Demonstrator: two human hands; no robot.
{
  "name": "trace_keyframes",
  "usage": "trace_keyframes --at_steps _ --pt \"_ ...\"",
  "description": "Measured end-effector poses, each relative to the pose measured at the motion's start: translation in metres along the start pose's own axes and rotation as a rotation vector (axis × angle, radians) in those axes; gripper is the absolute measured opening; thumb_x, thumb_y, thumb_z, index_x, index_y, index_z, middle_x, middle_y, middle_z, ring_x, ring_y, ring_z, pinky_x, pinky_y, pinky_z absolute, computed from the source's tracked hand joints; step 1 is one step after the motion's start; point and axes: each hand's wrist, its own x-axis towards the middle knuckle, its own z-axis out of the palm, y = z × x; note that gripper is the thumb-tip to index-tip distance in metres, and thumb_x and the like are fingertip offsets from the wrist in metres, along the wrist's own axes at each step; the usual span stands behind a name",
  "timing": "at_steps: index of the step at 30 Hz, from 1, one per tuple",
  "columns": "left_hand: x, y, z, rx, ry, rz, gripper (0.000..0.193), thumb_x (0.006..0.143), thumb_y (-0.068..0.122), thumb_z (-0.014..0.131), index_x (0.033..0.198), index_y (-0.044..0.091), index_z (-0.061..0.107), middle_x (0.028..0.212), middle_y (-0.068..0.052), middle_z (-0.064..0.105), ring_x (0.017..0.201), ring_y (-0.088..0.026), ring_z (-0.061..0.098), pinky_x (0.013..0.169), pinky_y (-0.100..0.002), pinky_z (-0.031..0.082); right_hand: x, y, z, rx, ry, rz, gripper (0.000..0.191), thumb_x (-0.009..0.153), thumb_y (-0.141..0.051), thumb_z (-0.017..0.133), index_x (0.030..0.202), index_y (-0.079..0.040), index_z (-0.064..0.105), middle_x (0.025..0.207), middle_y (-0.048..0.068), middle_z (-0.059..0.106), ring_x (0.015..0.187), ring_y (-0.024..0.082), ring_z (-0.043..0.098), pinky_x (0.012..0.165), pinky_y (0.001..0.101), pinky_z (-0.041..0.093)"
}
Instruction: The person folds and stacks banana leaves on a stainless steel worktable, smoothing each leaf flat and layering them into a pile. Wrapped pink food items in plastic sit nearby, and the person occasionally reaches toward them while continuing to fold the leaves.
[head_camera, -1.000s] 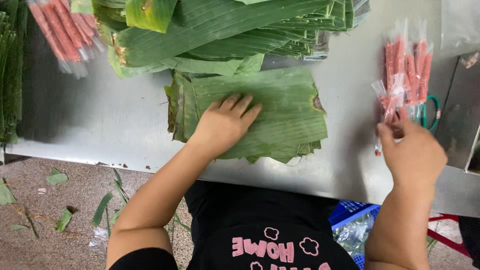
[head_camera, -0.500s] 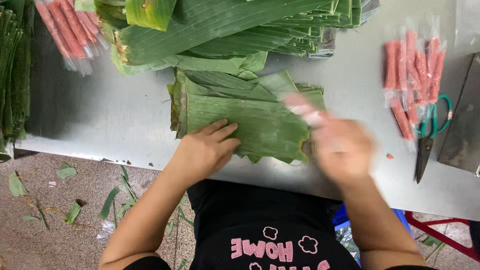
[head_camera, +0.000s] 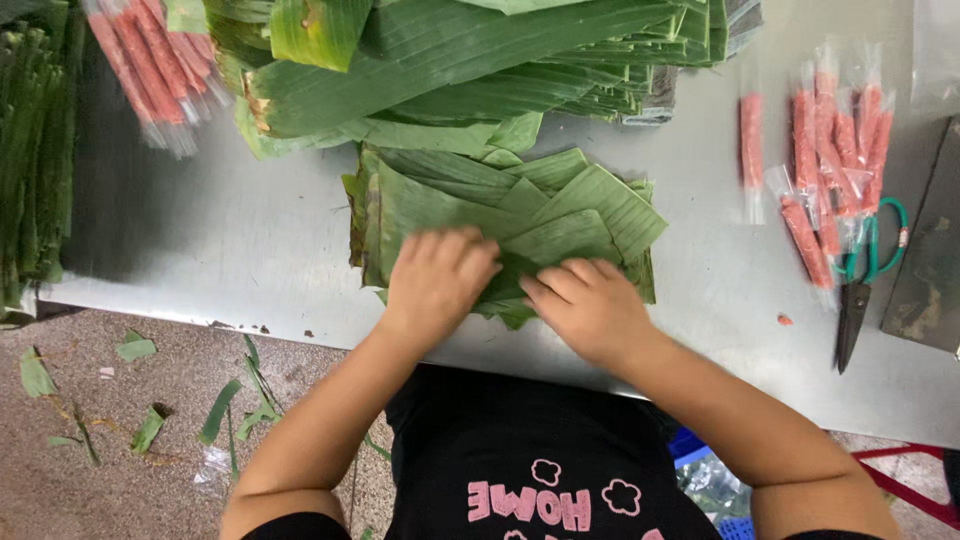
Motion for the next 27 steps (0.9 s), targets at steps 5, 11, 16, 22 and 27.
trace_keyframes --at_steps 5,11,16,22,27 --pt "-0.029 0.017 -0.011 -0.067 -0.157 0.021 0.045 0.082 0.014 0.065 0.127 0.007 0.066 0.121 -0.008 0.064 0.108 -0.028 0.062 0.097 -0.044 0.050 -0.006 0.013 -0.002 0.123 -0.054 0.041 0.044 0.080 -0.012 0.068 0.124 -0.012 0.073 0.109 0.004 0.071 0.097 0.029 0.066 0.083 0.0420 0.053" --pt "-0.022 0.006 -0.011 -0.137 -0.113 -0.244 0.022 0.092 0.017 0.067 0.113 0.011 0.067 0.114 -0.008 0.065 0.108 -0.031 0.063 0.094 -0.044 0.051 -0.009 0.030 -0.004 0.410 0.040 0.285 0.018 0.095 -0.023 0.077 0.112 -0.020 0.073 0.113 -0.005 0.072 0.109 0.019 0.068 0.091 0.0360 0.056" --pt "-0.012 0.004 -0.017 0.183 -0.103 0.022 0.035 0.080 0.017 0.069 0.115 0.010 0.069 0.108 -0.008 0.065 0.106 -0.028 0.064 0.097 -0.048 0.055 -0.012 0.025 -0.007 -0.042 0.135 0.042 0.035 0.083 -0.012 0.075 0.118 -0.016 0.075 0.118 0.000 0.072 0.111 0.024 0.061 0.089 0.0401 0.048" --pt "0.001 -0.008 -0.011 0.015 0.036 -0.132 0.023 0.088 0.020 0.069 0.108 0.009 0.064 0.107 -0.011 0.067 0.096 -0.031 0.066 0.080 -0.044 0.054 -0.002 0.035 -0.002 -0.115 0.244 0.121 0.026 0.094 -0.013 0.076 0.120 -0.013 0.073 0.131 -0.001 0.070 0.120 0.021 0.060 0.099 0.0406 0.046" --pt "-0.007 -0.005 -0.018 -0.090 -0.326 -0.252 0.012 0.096 0.017 0.068 0.106 0.012 0.065 0.095 -0.008 0.067 0.085 -0.030 0.068 0.073 -0.044 0.056 -0.001 0.035 0.002 -0.071 0.256 0.145 0.030 0.092 -0.018 0.075 0.121 -0.011 0.072 0.129 0.005 0.069 0.122 0.024 0.059 0.111 0.0475 0.042"
